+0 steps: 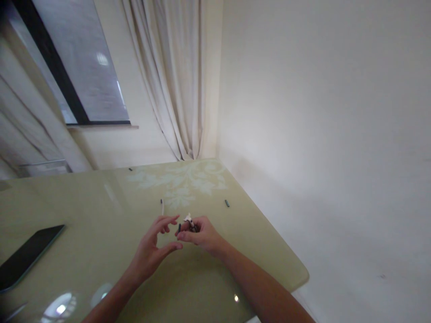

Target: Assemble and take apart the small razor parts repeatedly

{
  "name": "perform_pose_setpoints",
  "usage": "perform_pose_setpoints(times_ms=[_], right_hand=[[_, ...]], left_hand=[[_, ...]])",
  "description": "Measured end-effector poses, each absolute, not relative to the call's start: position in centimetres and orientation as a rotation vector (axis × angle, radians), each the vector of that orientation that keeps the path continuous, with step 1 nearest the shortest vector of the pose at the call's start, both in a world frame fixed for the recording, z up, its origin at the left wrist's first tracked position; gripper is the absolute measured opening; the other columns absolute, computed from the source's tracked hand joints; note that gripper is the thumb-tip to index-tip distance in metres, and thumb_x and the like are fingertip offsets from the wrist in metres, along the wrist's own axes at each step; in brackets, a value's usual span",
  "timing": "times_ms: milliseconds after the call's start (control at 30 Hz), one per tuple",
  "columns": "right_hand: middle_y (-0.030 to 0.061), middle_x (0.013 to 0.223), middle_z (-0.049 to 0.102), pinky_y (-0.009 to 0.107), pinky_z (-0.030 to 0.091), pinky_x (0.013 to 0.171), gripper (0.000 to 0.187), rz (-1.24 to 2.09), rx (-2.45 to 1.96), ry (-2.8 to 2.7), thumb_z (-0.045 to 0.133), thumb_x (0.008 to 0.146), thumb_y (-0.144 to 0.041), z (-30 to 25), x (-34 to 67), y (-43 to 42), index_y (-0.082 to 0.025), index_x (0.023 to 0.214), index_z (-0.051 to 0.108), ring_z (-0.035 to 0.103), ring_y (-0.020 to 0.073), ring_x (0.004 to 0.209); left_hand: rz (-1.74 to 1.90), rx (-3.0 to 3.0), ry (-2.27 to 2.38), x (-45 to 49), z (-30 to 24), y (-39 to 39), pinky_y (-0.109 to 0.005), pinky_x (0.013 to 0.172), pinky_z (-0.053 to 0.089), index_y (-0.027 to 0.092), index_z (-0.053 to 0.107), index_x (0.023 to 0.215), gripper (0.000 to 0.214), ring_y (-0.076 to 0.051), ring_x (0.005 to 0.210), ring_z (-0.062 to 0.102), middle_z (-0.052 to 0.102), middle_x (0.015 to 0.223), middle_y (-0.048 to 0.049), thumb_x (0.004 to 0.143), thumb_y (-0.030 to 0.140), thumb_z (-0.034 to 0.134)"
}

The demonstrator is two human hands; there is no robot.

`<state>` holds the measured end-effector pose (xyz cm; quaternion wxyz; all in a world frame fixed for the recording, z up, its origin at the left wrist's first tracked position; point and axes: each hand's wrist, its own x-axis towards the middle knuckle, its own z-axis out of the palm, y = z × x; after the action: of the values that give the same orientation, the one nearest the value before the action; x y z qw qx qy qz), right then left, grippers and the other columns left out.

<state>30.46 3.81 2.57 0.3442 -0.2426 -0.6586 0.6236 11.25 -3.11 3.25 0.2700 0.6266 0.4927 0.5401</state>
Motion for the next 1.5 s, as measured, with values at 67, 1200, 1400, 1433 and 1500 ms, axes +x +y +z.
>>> perform_pose_setpoints(times_ms=[67, 1200, 1400, 1433, 1500], right_hand=[[-0.0056, 0.06, 0.046, 0.024, 0.026, 0.05, 0.031, 1.312, -0.628, -1.843, 0.082, 0.082, -0.045, 2.9, 30.8, 3.7, -0.014, 0.085, 0.076, 0.036, 0.0079, 0.052], [0.0008, 0.078, 0.059, 0.026, 0.038, 0.069, 0.033, 0.882, -0.595, -2.264, 0.042, 0.109, -0.041, 4.5, 31.0, 1.6, -0.02, 0.095, 0.062, 0.053, 0.0151, 0.07], [0.0008, 0.077, 0.059, 0.026, 0.037, 0.067, 0.033, 0.884, -0.616, -2.252, 0.042, 0.109, -0.042, 4.1, 30.9, 1.6, -0.021, 0.091, 0.059, 0.051, 0.0151, 0.068], [0.0008, 0.076, 0.058, 0.026, 0.037, 0.067, 0.033, 0.883, -0.622, -2.252, 0.042, 0.109, -0.042, 4.1, 30.9, 1.6, -0.021, 0.09, 0.059, 0.052, 0.0151, 0.068], [0.0005, 0.076, 0.057, 0.026, 0.037, 0.068, 0.033, 0.894, -0.621, -2.25, 0.042, 0.109, -0.042, 4.2, 30.9, 1.5, -0.021, 0.091, 0.059, 0.051, 0.0151, 0.068]], left_hand=[[1.381, 1.517, 1.334, 11.0, 3.4, -3.3, -0.033, 0.079, 0.048, 0.028, 0.073, 0.129, 0.061, -0.02, 0.083, 0.057, 0.069, 0.104, -0.0053, 0.075, 0.055, 0.085], [1.392, 1.103, 1.101, 11.0, 2.4, -3.4, -0.037, 0.087, 0.056, 0.024, 0.082, 0.112, 0.049, -0.024, 0.091, 0.069, 0.078, 0.096, -0.0062, 0.068, 0.044, 0.091], [1.4, 1.099, 1.143, 11.4, 2.6, -3.6, -0.036, 0.084, 0.057, 0.024, 0.082, 0.11, 0.048, -0.023, 0.088, 0.068, 0.076, 0.091, -0.0053, 0.066, 0.041, 0.092], [1.407, 1.092, 1.145, 11.4, 2.7, -3.6, -0.035, 0.083, 0.057, 0.024, 0.083, 0.11, 0.048, -0.022, 0.087, 0.068, 0.075, 0.09, -0.0049, 0.066, 0.04, 0.092], [1.425, 1.08, 1.13, 11.4, 2.8, -3.6, -0.033, 0.081, 0.056, 0.025, 0.084, 0.106, 0.044, -0.021, 0.086, 0.067, 0.073, 0.088, -0.0036, 0.064, 0.037, 0.093]])
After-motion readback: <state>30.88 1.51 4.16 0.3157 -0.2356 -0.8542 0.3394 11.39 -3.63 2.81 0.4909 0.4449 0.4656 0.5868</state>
